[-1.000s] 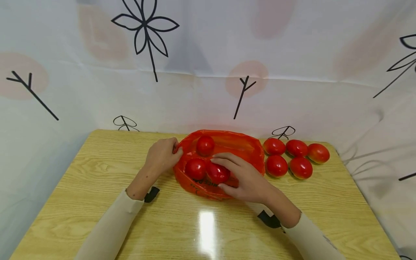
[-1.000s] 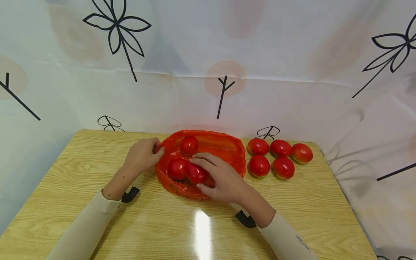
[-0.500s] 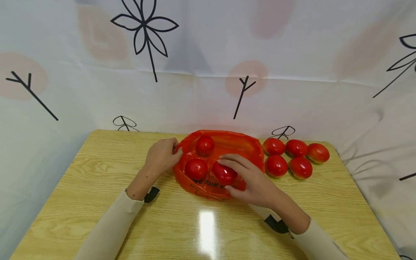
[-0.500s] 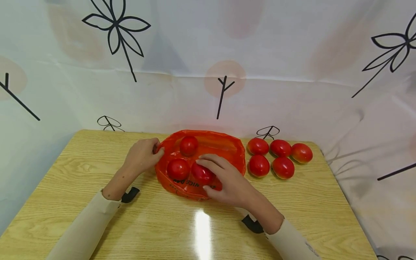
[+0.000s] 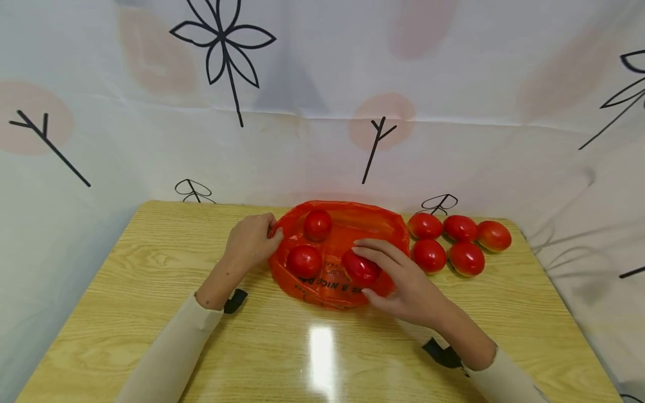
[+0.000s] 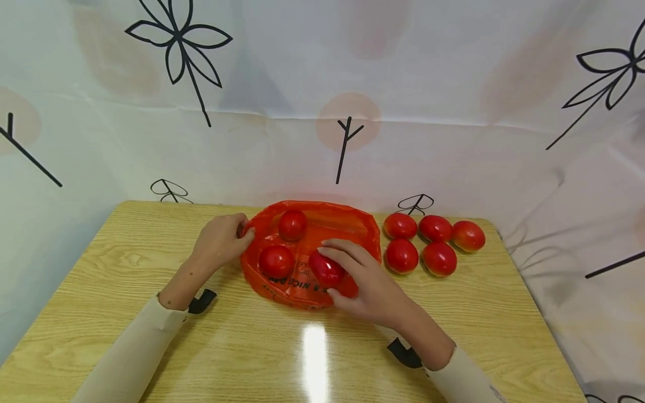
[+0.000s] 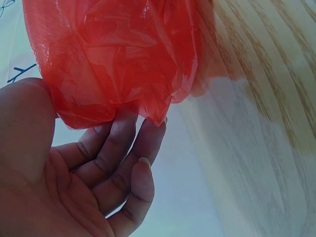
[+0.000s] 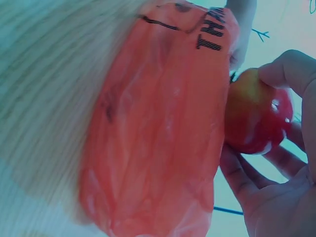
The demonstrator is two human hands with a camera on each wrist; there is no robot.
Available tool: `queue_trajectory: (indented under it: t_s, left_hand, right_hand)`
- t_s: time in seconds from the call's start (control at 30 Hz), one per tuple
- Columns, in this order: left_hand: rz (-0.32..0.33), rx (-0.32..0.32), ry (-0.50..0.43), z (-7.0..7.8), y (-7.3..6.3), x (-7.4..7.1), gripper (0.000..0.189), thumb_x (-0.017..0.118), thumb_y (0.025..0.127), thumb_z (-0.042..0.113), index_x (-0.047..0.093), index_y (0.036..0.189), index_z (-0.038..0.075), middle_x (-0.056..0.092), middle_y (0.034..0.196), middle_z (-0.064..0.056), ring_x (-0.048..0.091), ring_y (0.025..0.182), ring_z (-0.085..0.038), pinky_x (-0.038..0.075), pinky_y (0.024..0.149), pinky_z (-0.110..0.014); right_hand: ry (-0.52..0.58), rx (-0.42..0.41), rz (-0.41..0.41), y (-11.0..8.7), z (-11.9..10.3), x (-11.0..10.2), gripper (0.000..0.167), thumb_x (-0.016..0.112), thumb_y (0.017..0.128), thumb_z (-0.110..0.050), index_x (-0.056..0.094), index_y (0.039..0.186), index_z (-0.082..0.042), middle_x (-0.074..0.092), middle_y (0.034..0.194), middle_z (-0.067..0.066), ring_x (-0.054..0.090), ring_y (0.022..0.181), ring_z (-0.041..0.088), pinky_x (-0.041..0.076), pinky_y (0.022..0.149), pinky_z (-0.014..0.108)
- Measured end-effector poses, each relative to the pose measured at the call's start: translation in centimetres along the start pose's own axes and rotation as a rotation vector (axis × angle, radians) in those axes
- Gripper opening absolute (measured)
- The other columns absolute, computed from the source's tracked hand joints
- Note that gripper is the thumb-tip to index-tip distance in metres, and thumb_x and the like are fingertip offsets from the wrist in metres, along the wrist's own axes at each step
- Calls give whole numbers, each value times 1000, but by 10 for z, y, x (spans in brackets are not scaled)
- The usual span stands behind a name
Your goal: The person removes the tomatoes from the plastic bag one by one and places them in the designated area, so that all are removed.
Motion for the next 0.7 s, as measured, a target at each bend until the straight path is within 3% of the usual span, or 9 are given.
queue_trajectory:
  t_s: [0.17, 0.7]
  left_hand:
    - [1, 8, -5, 1, 1, 0, 16, 65, 97, 20, 63, 88, 8, 54, 64, -2, 51, 57, -19, 41, 50, -30]
    - [-17, -8, -8, 1, 0, 1, 16, 65, 98, 21, 62, 87, 8, 54, 64, -3, 51, 56, -19, 42, 51, -29]
  right_hand:
    - [22, 9, 25, -8, 3, -5, 72, 82, 83, -13, 56, 150, -15, 50, 157, 5, 47, 143, 23, 39, 115, 19]
    - [-5, 57, 92, -29, 16, -23, 77, 83, 79, -10, 55, 151, -14, 51, 157, 6, 50, 141, 24, 43, 108, 15]
Point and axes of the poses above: each hand's wrist, its own y-axis towards the middle knuckle, its own x-axis out of the palm, z = x × y, the point moved 8 cm from there along y, towards the middle knuckle
